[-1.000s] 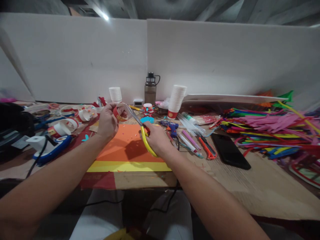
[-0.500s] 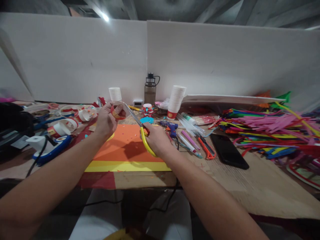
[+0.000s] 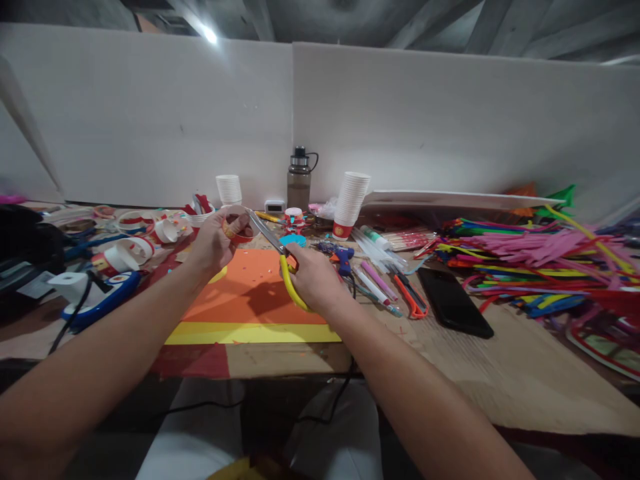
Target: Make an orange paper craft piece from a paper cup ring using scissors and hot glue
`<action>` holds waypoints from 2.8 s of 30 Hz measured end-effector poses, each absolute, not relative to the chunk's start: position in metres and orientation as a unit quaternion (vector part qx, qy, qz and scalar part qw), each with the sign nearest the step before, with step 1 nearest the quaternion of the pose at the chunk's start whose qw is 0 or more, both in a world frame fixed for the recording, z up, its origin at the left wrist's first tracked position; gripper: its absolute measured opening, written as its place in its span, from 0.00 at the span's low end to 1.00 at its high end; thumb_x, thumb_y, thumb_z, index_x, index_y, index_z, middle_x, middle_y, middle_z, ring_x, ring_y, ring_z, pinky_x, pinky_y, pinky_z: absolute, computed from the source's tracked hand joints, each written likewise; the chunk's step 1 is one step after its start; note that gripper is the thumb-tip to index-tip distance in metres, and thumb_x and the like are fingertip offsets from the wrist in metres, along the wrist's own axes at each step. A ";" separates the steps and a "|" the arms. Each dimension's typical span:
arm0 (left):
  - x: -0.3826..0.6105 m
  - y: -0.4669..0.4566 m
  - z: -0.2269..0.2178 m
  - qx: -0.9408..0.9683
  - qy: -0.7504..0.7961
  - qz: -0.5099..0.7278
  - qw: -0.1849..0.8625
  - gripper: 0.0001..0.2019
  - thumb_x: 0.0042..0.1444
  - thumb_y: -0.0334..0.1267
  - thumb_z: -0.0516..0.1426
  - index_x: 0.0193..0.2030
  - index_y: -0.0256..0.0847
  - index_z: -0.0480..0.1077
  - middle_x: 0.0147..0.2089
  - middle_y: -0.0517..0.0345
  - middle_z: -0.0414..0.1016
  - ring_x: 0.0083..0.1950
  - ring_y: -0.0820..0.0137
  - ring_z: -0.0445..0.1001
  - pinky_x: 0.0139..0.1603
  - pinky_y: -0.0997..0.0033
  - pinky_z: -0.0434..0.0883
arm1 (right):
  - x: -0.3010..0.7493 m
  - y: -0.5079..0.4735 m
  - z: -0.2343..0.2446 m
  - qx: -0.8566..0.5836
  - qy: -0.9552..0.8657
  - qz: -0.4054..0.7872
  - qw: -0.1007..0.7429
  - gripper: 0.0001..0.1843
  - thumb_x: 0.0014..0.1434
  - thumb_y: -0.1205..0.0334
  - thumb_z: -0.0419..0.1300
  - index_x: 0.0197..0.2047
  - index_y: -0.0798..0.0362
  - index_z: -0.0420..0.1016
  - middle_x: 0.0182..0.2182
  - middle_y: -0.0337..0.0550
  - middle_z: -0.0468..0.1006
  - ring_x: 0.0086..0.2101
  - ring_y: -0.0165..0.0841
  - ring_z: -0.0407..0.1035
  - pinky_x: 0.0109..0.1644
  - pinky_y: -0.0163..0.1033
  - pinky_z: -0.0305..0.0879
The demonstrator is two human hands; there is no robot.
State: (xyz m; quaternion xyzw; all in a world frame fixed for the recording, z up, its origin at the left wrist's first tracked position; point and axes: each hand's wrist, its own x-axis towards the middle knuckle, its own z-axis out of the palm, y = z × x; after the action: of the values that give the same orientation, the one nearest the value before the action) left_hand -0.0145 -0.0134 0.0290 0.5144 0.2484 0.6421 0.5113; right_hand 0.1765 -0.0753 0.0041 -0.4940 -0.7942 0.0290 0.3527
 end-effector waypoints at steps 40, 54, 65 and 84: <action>-0.023 -0.011 0.030 0.571 0.248 0.579 0.526 0.10 0.46 0.37 0.63 0.28 0.36 0.67 0.24 0.62 0.68 0.22 0.77 0.66 0.22 0.77 0.63 | 0.177 -0.077 0.005 -0.520 -0.788 0.021 0.329 0.03 0.56 0.62 0.55 0.33 0.50 0.70 0.23 0.37 0.70 0.22 0.29 0.59 0.29 0.34 0.50; -0.022 -0.016 0.030 0.600 0.249 0.551 0.524 0.10 0.45 0.38 0.64 0.26 0.36 0.67 0.23 0.62 0.69 0.21 0.77 0.67 0.20 0.78 0.63 | 0.179 -0.075 0.003 -0.528 -0.794 -0.029 0.300 0.10 0.59 0.60 0.54 0.41 0.51 0.73 0.28 0.42 0.74 0.27 0.32 0.63 0.31 0.36 0.52; -0.028 -0.015 0.030 0.617 0.234 0.526 0.536 0.12 0.48 0.41 0.65 0.29 0.33 0.70 0.26 0.57 0.71 0.21 0.77 0.69 0.19 0.79 0.62 | 0.178 -0.079 0.006 -0.524 -0.796 -0.029 0.303 0.08 0.58 0.62 0.54 0.38 0.51 0.73 0.28 0.43 0.77 0.27 0.33 0.65 0.32 0.36 0.52; -0.024 -0.016 0.032 0.604 0.256 0.555 0.512 0.15 0.44 0.43 0.67 0.28 0.36 0.69 0.23 0.61 0.70 0.19 0.77 0.68 0.16 0.78 0.62 | 0.179 -0.077 0.003 -0.519 -0.797 -0.030 0.308 0.10 0.60 0.60 0.54 0.41 0.52 0.73 0.28 0.42 0.74 0.27 0.31 0.63 0.32 0.35 0.52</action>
State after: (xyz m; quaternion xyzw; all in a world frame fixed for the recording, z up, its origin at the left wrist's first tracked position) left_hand -0.0240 -0.0158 0.0317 0.6039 0.2555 0.5548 0.5120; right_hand 0.1791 -0.0771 0.0033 -0.5191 -0.7967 -0.0297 0.3083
